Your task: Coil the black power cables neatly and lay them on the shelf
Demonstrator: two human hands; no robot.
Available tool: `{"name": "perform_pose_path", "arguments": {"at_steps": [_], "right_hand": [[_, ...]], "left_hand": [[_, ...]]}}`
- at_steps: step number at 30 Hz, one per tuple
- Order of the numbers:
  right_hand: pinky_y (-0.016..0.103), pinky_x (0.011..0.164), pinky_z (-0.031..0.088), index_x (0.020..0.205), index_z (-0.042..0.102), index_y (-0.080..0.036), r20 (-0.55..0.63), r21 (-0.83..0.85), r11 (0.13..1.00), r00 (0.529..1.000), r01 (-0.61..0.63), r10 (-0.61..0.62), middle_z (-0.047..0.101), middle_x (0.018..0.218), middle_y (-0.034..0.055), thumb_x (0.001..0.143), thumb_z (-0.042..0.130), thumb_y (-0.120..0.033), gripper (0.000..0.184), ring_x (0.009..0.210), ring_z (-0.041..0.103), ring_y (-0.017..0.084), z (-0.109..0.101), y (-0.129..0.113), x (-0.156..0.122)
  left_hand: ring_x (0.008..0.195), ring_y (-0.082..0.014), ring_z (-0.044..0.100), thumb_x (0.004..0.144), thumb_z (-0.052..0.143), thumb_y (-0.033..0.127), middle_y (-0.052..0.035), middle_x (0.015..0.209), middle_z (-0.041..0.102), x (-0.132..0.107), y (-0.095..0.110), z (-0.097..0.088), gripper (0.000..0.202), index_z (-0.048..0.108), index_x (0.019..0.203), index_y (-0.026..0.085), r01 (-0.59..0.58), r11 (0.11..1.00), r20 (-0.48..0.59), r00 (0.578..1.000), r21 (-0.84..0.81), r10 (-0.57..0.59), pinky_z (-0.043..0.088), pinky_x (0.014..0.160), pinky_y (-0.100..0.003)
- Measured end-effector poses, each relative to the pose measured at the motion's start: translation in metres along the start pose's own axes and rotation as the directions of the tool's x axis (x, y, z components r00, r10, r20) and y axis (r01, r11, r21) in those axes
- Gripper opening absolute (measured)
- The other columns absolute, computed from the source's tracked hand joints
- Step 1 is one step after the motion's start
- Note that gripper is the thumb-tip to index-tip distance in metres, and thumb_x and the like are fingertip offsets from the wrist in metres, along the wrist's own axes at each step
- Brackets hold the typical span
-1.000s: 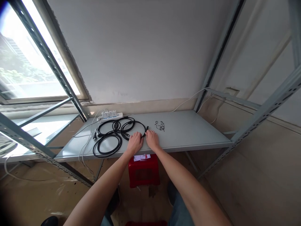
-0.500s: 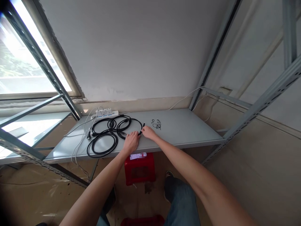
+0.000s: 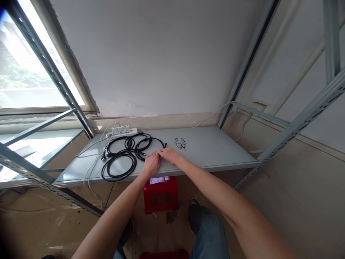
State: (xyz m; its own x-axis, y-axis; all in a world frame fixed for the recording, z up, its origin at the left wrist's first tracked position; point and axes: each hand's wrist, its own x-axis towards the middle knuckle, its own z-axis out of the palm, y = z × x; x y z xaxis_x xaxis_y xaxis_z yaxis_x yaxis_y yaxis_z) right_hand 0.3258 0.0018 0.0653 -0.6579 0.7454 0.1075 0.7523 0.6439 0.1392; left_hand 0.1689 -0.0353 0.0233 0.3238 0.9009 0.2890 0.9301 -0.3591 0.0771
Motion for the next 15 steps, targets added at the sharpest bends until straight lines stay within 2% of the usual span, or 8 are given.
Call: {"name": "perform_pose_path", "arguments": {"at_steps": [3,8,12,15], "right_hand": [[0.03,0.077,0.044,0.111,0.064,-0.015,0.025,-0.183,0.971,0.988,0.153,-0.151,0.072,0.096,0.0136,0.088,0.053,0.003,0.031,0.087,0.066,0.022,-0.001,0.005,0.004],[0.031,0.07,0.044,0.095,0.068,-0.01,0.068,-0.396,0.849,0.933,0.35,-0.353,0.073,0.087,0.0154,0.09,0.047,0.001,0.023,0.077,0.067,0.02,-0.008,0.012,0.004],[0.031,0.065,0.044,0.09,0.069,-0.007,0.111,-0.432,0.792,0.898,0.43,-0.427,0.072,0.084,0.0167,0.089,0.045,0.002,0.025,0.075,0.067,0.021,-0.016,0.012,0.006],[0.031,0.064,0.045,0.087,0.069,-0.006,0.173,-0.409,0.8,0.899,0.438,-0.403,0.072,0.084,0.0176,0.088,0.044,0.005,0.028,0.079,0.067,0.023,-0.021,0.009,0.009]], "left_hand": [[0.104,-0.0261,0.057,0.105,0.031,0.021,-0.0116,0.111,0.063,0.0,0.0,0.0,0.026,0.055,0.113,0.018,-0.002,1.0,0.006,1.0,0.026,0.002,0.039,0.088,-0.039],[0.104,-0.0262,0.057,0.105,0.03,0.022,-0.0109,0.109,0.064,0.0,0.0,0.0,0.024,0.054,0.108,0.019,0.015,1.0,0.011,1.0,0.025,-0.016,0.039,0.087,-0.039],[0.105,-0.0262,0.057,0.105,0.03,0.022,-0.0108,0.109,0.064,0.001,0.001,-0.002,0.023,0.053,0.107,0.019,0.025,1.0,0.017,1.0,0.011,-0.025,0.039,0.088,-0.039],[0.105,-0.026,0.057,0.106,0.03,0.022,-0.0108,0.11,0.064,0.001,0.001,-0.003,0.023,0.052,0.106,0.02,0.031,1.0,0.028,0.999,-0.002,-0.031,0.038,0.088,-0.039]]}}
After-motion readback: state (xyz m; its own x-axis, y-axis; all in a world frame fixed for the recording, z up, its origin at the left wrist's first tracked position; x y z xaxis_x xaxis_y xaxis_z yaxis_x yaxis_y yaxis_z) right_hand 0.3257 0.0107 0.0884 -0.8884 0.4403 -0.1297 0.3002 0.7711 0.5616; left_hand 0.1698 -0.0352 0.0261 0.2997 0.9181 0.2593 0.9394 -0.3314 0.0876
